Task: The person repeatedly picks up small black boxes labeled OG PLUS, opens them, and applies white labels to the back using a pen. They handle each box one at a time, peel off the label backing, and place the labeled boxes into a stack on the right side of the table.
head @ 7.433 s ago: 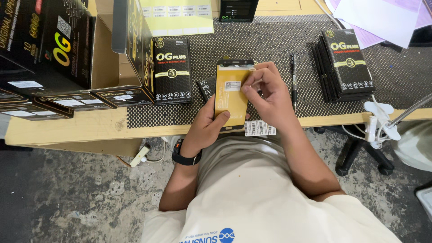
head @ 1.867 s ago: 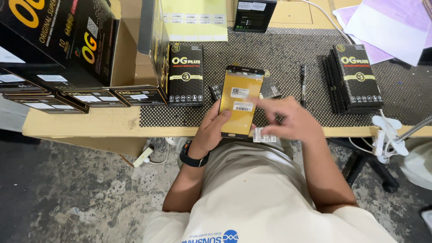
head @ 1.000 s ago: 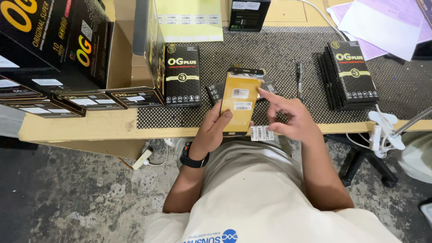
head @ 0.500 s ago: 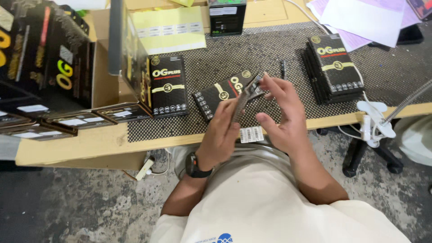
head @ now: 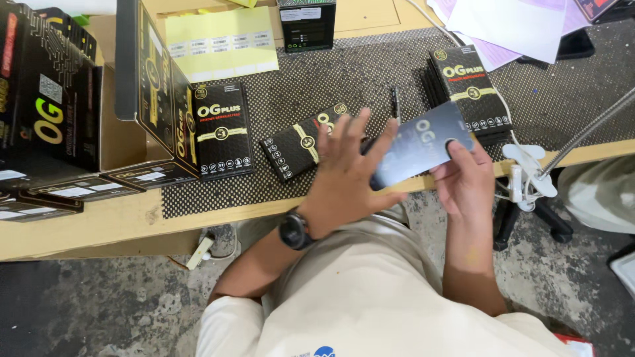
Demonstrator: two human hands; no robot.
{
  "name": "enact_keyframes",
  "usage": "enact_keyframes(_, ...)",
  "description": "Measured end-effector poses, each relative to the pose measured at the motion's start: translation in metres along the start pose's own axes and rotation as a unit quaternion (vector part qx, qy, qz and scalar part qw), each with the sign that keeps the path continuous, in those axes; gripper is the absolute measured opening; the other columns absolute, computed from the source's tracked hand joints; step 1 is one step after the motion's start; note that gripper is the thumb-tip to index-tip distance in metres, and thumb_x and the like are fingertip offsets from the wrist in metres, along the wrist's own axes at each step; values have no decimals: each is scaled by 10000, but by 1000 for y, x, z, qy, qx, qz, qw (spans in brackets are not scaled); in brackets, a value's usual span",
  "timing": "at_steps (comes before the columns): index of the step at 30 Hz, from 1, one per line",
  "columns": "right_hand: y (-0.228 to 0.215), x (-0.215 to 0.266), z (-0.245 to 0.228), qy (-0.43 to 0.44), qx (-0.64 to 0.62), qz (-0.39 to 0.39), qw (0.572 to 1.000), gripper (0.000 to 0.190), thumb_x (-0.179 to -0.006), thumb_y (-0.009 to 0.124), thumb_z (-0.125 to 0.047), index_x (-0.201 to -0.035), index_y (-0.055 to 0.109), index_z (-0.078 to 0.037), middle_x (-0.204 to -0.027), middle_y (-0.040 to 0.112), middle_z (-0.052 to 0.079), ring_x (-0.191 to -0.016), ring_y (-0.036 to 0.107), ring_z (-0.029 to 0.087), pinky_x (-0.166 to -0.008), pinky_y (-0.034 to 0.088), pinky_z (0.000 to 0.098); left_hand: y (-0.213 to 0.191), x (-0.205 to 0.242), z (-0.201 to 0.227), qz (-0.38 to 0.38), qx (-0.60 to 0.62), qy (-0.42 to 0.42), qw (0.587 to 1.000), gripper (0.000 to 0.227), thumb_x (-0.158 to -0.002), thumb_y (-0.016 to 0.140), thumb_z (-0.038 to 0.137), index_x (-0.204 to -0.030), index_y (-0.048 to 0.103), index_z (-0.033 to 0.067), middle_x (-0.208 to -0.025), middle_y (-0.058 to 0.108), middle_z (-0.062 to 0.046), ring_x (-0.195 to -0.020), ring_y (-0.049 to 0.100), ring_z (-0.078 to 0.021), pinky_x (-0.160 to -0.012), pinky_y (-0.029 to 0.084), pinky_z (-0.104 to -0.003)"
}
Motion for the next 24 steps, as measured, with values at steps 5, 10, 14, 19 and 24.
enact_keyframes(5,-14,-4,-10,4,-22,-31,999,101,-1006,603,-49,-1070,667,-2,-1076,728,241,-988,773,384,-862,675,597,-9,9,-44,-44,99,-114,988,1292,-696,629,901,-1642,227,118,-1616,215,-331,-1476,140,-624,-1163,74,-774)
enact_keyframes(10,25,9,-24,21,-8,-36,999,114,-1017,590,-59,-1055,697,-66,-993,754,158,-954,784,323,-886,683,540,0,18,-67,-174,-10,-156,972,1183,-769,649,804,-1591,317,21,-1472,423,-293,-1412,332,-567,-1107,137,-826)
enact_keyframes(14,19,11,-35,12,-1,-27,1000,114,-1020,596,-75,-1042,707,-89,-999,758,161,-958,784,327,-911,681,558,-3,20,-63,-134,10,-163,977,1064,-799,802,616,-1575,376,25,-1267,488,-205,-1259,425,-463,-1094,213,-773)
enact_keyframes(19,27,15,-50,33,29,12,999,271,-956,702,-62,-1212,674,24,-1032,749,130,-812,738,256,-649,680,363,-13,20,-59,-71,16,-119,990,806,-634,874,573,-1268,613,150,-1123,461,-113,-1053,440,-340,-931,328,-502)
enact_keyframes(24,17,14,-45,37,37,11,999,155,-971,680,-57,-1111,690,7,-912,731,126,-695,697,256,-598,646,350,-31,20,-42,-45,31,-92,994,772,-639,852,530,-1270,556,198,-1246,543,-71,-1210,502,-306,-1122,272,-620)
Point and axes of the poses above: each hand's wrist, its own x-axis away from the middle knuckle, its own y-axis out of the palm, z = x × y, the point moved 2 cm from there along -x, towards the middle knuckle
